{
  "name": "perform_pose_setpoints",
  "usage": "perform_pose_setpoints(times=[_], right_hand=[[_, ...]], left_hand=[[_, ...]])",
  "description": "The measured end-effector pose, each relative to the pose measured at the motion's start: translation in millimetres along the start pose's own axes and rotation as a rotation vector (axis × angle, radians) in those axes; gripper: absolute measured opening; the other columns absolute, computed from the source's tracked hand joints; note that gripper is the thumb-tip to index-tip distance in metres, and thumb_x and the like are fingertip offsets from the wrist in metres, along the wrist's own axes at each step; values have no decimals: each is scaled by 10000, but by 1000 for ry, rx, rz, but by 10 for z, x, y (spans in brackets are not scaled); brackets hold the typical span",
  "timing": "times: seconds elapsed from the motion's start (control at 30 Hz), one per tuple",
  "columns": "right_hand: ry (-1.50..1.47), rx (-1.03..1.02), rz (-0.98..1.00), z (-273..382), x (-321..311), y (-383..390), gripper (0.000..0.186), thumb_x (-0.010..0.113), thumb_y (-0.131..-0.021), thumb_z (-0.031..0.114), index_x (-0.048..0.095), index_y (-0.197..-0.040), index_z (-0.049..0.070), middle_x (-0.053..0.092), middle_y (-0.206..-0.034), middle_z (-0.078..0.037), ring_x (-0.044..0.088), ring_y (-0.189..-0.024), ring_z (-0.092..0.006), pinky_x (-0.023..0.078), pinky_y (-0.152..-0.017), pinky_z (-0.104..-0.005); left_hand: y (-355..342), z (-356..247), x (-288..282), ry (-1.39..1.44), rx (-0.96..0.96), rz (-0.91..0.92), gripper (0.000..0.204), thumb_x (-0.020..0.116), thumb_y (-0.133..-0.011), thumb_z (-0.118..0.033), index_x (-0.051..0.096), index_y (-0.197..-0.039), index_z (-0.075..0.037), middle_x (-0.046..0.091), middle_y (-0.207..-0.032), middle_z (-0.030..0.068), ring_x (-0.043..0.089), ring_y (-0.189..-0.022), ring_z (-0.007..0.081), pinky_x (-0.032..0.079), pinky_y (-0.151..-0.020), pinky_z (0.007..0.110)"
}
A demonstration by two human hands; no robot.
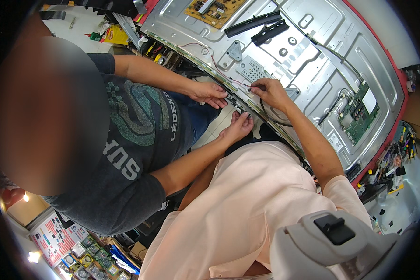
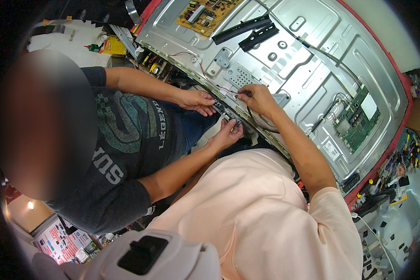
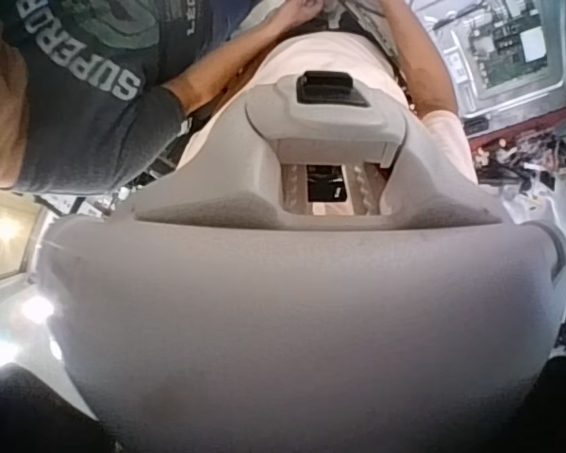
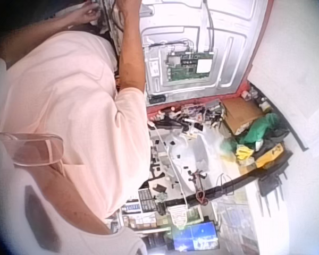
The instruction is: The person connects wires and handles internal circuit boards of a television by hand while another person assists.
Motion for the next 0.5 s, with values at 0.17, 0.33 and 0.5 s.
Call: perform_pose_setpoints(times=[0.17,0.33,0.5], right_hand=[[19,-21,-11,47,-24,7,220,704,-820,175,712,-969,14,699,-856,-179,687,-757,-279,531,-714,-342],[-5,13,8,43,-17,8,222,704,-819,169,711,-981,17,707,-871,-172,695,-782,-266,536,-736,-337],[-22,33,14,2,-8,4,213,701,-823,166,713,-982,25,707,-873,-171,694,-789,-263,534,-736,-343]], left_hand=[[-23,16,1,-46,29,-18,368,579,-948,-131,370,-1224,-8,521,-1122,156,614,-914,298,569,-831,415],[-55,102,29,-82,31,-22,364,574,-954,-155,371,-1218,-8,540,-1109,161,621,-900,297,571,-824,418],[-55,124,13,-102,34,-36,361,569,-960,-178,372,-1212,-9,559,-1096,166,628,-887,297,573,-817,420]])
Point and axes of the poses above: each hand's wrist, its own y-axis away from the middle knuckle, its own x-axis out of the palm, z = x × y, the point moved 9 cm from there along -y, towards the middle knuckle
